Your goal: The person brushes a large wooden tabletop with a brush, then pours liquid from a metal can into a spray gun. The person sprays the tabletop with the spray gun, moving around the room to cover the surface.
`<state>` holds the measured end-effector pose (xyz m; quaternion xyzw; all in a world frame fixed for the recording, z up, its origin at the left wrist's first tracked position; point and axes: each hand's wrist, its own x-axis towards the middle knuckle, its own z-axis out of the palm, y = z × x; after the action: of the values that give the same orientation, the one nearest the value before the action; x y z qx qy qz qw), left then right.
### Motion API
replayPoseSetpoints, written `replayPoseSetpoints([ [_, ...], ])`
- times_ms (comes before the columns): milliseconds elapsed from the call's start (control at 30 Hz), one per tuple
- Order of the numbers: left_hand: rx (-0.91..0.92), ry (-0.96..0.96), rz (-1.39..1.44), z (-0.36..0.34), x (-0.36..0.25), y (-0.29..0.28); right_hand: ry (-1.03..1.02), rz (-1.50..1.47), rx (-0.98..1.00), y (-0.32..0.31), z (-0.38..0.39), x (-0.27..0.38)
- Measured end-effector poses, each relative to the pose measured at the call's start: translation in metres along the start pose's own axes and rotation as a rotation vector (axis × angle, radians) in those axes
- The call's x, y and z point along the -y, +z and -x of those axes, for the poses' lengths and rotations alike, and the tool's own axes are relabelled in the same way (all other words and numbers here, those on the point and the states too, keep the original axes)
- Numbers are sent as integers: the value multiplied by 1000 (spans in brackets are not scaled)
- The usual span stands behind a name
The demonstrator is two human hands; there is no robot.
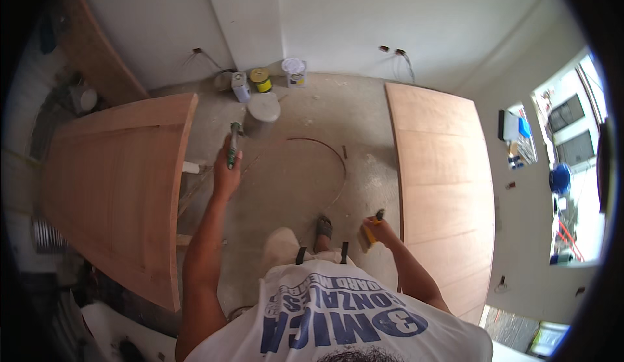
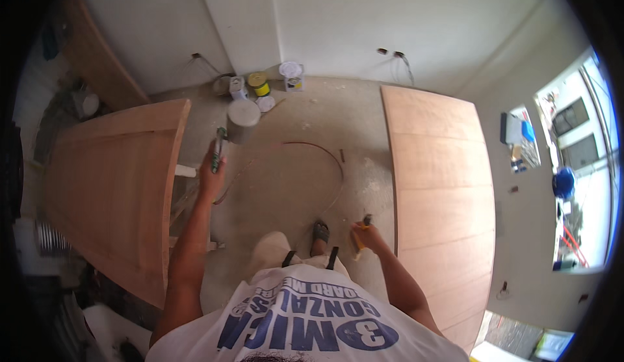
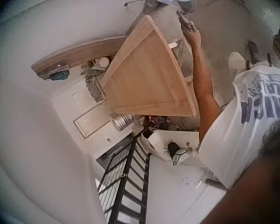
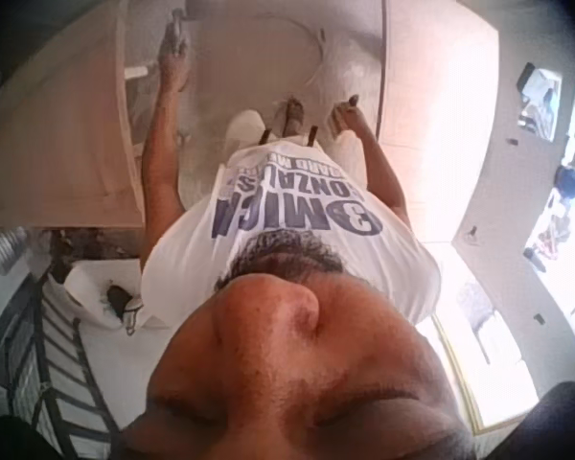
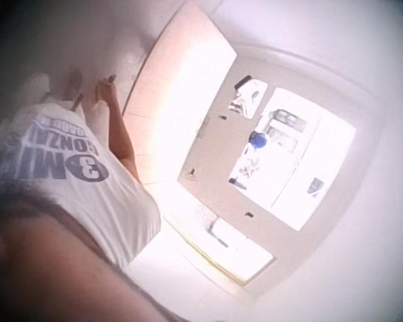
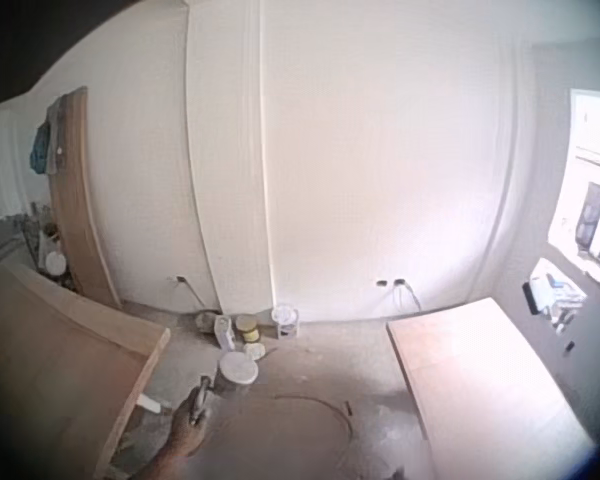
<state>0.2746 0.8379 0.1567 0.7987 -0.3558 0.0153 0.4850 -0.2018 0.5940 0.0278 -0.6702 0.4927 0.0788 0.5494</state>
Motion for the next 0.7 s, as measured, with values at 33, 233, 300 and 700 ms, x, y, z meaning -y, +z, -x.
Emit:
replayPoseSetpoints([
  [33, 61, -130, -13, 14, 4, 16, 80, -105, 2, -31, -9, 5],
  [233, -48, -432, 107, 98, 56, 89, -198, -468, 58, -131, -116, 154],
  [300, -100, -478, 102, 119, 71, 99, -336, -428, 164, -115, -144, 250],
  [700, -250, -813, 28, 105, 107, 114, -1866, 868, 354, 277, -206, 637],
])
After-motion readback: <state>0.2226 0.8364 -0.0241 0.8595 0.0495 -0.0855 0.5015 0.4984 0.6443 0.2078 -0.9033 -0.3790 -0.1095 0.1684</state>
